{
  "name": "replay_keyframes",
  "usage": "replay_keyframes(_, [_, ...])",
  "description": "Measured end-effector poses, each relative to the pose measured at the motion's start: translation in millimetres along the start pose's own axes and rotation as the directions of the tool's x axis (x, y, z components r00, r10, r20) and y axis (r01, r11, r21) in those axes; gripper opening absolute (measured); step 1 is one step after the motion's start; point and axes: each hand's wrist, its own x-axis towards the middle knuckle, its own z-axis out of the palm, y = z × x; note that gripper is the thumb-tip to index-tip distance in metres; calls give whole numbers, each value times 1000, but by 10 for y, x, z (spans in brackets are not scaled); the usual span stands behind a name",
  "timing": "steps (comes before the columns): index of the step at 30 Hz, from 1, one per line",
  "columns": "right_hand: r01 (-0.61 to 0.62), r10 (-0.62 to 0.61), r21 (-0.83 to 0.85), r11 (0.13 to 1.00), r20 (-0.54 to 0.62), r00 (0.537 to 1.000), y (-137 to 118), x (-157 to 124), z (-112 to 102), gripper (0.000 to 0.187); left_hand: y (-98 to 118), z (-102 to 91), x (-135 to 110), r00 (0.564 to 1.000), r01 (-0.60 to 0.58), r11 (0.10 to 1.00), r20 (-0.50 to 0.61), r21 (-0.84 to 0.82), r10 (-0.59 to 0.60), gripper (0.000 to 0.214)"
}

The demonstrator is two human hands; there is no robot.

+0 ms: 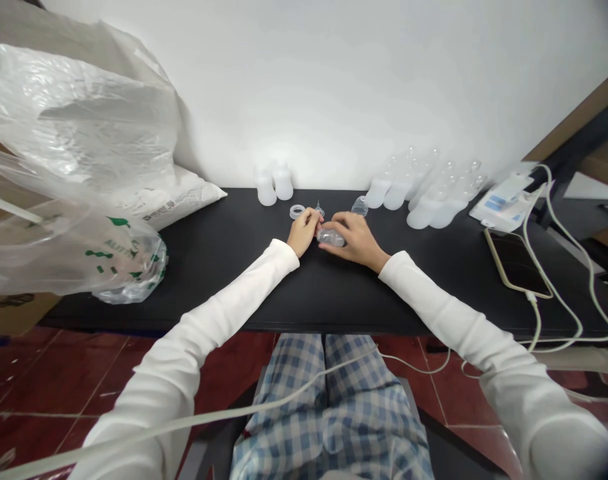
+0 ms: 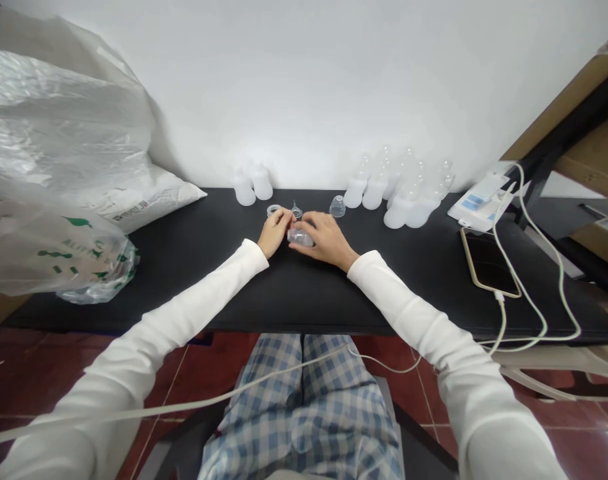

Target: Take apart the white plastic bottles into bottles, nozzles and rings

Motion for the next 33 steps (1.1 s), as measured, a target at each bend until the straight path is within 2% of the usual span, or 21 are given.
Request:
replay_keyframes(1, [-88,87,-7,996,-87,992,5,-2,6,42,-1,4,0,1000,-5,1000,8,-6,5,30])
replay_keyframes(4, [-275,283,67,959,-268,921,27,-3,45,46,-2,19,-8,996,-17,1000,87,-16,18,27])
replay_keyframes(8, [-325,397,256,911,-322,860,83,1,108,41,-26,35,-19,960,-39,999,276,-18,42,25])
replay_keyframes(12, [-355,485,380,854,-335,808,126,7,127,41,-70,36,-1,943,-1,1000,334,-21,8,27])
replay_keyframes(16, [-334,515,487,807,-302,802,100,17,121,44,-90,19,41,933,57,997,358,-41,-39,33])
replay_keyframes(20, [-329,551,623,710,-199,811,70,25,143,49,-91,-2,72,929,33,998,370,-60,-8,41])
replay_keyframes(23, [-344,591,697,629,-142,794,90,26,182,56,-93,-8,78,942,-46,997,328,-65,64,43])
replay_keyframes(25, [-352,605,714,605,-125,786,118,26,207,58,-85,-10,71,947,-118,992,295,-41,125,41])
replay_keyframes(28, [-382,611,693,611,-106,785,157,24,226,58,-54,-13,46,944,-218,975,264,48,198,34])
replay_keyframes(33, [-413,587,653,635,-61,807,187,6,211,57,-14,-4,-2,927,-325,930,250,170,278,23])
